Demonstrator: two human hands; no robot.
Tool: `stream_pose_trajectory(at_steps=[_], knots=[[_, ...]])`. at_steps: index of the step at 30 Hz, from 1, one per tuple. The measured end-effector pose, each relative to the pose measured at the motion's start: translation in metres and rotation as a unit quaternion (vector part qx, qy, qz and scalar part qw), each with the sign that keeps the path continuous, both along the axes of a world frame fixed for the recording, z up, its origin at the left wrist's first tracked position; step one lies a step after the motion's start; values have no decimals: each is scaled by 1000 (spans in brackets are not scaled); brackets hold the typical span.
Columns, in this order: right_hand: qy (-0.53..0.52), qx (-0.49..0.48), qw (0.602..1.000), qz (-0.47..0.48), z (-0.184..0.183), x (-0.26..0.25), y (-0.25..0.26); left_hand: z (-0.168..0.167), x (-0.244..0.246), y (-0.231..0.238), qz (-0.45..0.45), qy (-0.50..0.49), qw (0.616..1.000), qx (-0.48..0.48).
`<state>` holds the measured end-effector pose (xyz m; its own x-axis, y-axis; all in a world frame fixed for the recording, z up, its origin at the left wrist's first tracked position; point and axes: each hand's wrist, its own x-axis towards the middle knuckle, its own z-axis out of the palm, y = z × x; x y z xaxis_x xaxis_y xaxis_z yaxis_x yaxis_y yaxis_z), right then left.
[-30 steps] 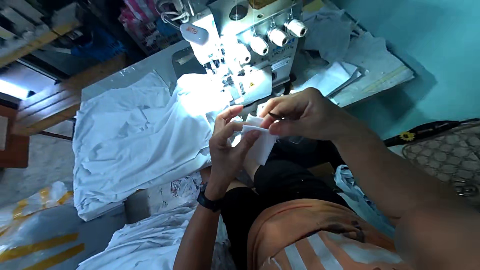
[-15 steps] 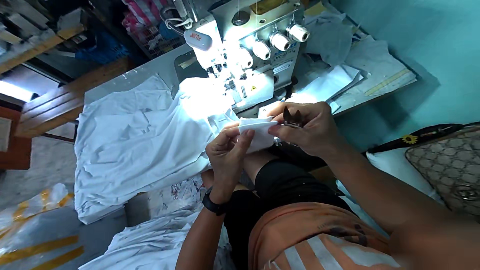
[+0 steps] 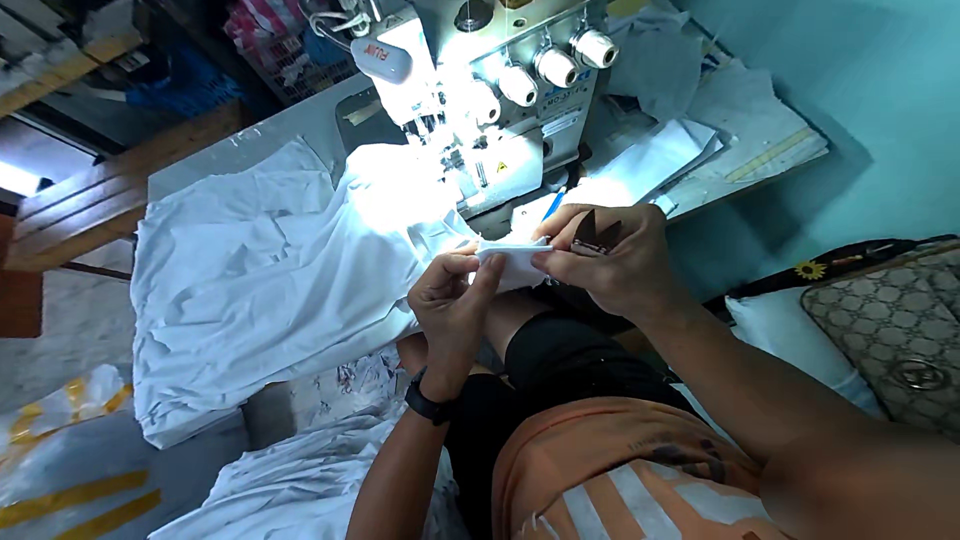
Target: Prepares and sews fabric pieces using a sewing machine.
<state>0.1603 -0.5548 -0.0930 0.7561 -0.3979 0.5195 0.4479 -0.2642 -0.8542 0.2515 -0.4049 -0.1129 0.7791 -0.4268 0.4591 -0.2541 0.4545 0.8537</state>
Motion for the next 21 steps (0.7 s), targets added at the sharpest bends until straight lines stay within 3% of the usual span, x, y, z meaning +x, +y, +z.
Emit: stream_pose_trajectory(at_steps=[6, 8, 11, 15, 21], knots=[[36, 107, 988, 104, -4, -3, -11, -1, 4, 5, -33, -24, 999, 23], [54, 113, 988, 87, 1, -2, -8, 0, 2, 3, -14, -25, 999, 21], [50, 69, 995, 53, 4, 1, -6, 5, 3, 4, -34, -22, 999, 25], [37, -35, 998, 42, 7, 5, -5, 17, 9, 10, -96, -73, 987, 110], [15, -41, 999, 16, 10, 5, 1, 16, 16, 14, -134, -38, 972, 188]])
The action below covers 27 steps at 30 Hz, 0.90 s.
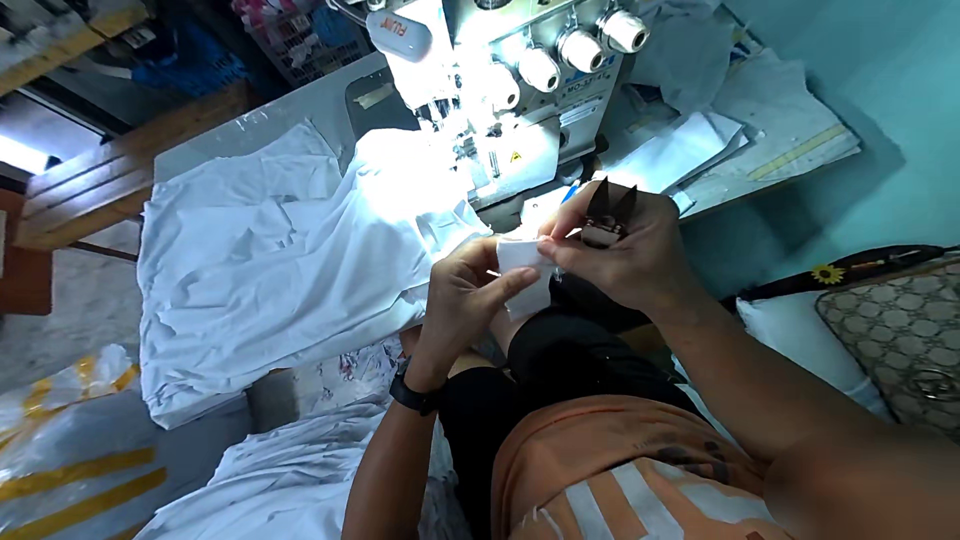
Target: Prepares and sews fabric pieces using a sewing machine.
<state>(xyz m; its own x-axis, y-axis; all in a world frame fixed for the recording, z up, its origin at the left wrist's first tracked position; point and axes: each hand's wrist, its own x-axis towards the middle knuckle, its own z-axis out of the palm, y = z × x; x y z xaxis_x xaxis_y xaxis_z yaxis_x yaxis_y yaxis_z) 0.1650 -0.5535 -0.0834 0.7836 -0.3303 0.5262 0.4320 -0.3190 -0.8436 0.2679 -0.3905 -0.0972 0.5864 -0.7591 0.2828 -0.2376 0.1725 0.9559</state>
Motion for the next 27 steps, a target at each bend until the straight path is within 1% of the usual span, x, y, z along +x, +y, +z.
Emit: stream_pose_trajectory(at_steps=[2, 4, 7, 8, 9, 10, 11, 12, 13, 15, 17, 19, 20, 21, 22, 23, 25, 27], knots=[[27, -34, 998, 35, 0, -3, -3, -6, 2, -1, 6, 0, 1000, -4], [51, -78, 992, 79, -2, -3, -5, -7, 4, 1, -20, -18, 1000, -6], [85, -82, 991, 64, -3, -12, -19, -5, 5, 4, -40, -38, 998, 6], [104, -105, 988, 33, -1, -19, -33, -4, 6, 6, -36, -37, 998, 18], [127, -163, 978, -17, 3, -27, -48, -2, 7, 7, -28, -35, 998, 37], [157, -241, 955, -77, 7, -34, -61, 0, 8, 9, -20, -33, 997, 62], [184, -313, 923, -129, 9, -41, -70, 2, 9, 9, -13, -29, 996, 85], [200, -344, 903, -161, 9, -48, -73, 1, 9, 9, -9, -23, 995, 100], [205, -350, 897, -175, 9, -53, -73, 0, 9, 8, -12, -8, 995, 101], [247, -326, 901, -143, 7, -62, -65, -4, 8, 7, -38, 47, 996, 73], [246, -279, 921, -116, -1, -61, -51, -7, 8, 11, -66, 59, 995, 47], [178, -186, 960, -113, -6, -58, -29, -7, 6, 11, -58, 32, 998, 21], [128, -116, 980, -97, -8, -55, -15, -8, 3, 9, -35, 25, 999, 4], [88, -46, 993, -66, -10, -52, -1, -8, 0, 9, -9, 21, 1000, -13], [61, 11, 997, -34, -13, -50, 12, -9, -4, 9, 15, 14, 999, -30], [41, 43, 998, -6, -16, -47, 22, -9, -7, 9, 33, 1, 998, -44], [10, 56, 998, 25, -17, -37, 32, -9, -12, 12, 53, -28, 996, -66], [-18, 44, 998, 45, -18, -25, 36, -8, -14, 14, 54, -39, 994, -89]])
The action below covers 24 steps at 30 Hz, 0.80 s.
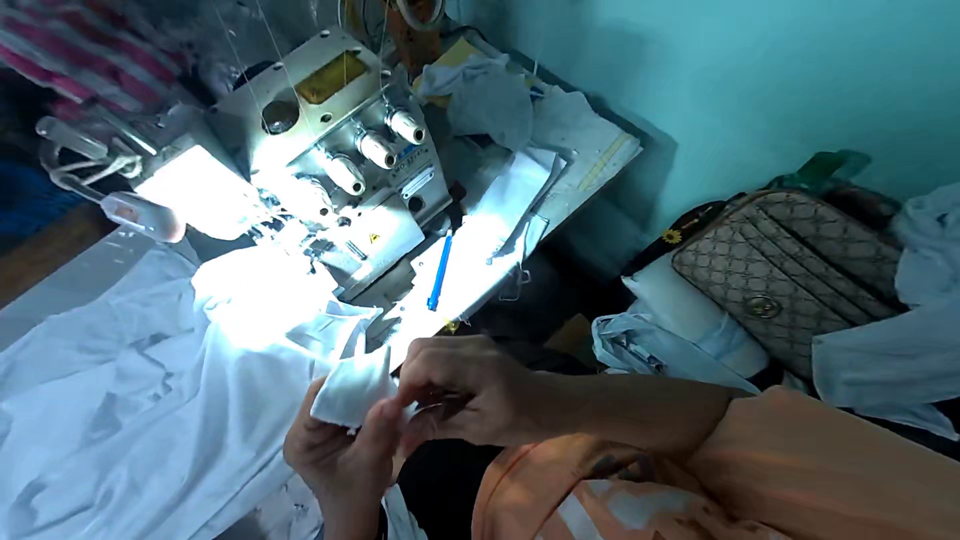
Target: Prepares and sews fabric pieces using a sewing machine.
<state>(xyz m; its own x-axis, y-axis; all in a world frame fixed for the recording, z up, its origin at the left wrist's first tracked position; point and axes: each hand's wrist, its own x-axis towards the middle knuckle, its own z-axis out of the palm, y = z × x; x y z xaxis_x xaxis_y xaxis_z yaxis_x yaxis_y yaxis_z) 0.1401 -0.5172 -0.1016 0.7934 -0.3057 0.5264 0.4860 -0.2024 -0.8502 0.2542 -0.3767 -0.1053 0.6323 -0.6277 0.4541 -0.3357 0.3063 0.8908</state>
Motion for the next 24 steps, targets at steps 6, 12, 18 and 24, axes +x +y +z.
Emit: stream_pose_trajectory(at_steps=[6, 12, 18, 24], knots=[[-2, 20, 1000, 0, -10, 21, 10, -3, 5, 0, -41, 87, 994, -52], [28, -80, 996, 32, -16, 31, 1, -5, 18, 0, -31, 74, 997, -19], [180, 30, 978, 103, -1, 18, -51, 19, 67, 35, 37, -318, 906, 275], [147, 263, 891, 340, 40, 7, -67, 28, 32, 19, -484, 91, 860, 131]])
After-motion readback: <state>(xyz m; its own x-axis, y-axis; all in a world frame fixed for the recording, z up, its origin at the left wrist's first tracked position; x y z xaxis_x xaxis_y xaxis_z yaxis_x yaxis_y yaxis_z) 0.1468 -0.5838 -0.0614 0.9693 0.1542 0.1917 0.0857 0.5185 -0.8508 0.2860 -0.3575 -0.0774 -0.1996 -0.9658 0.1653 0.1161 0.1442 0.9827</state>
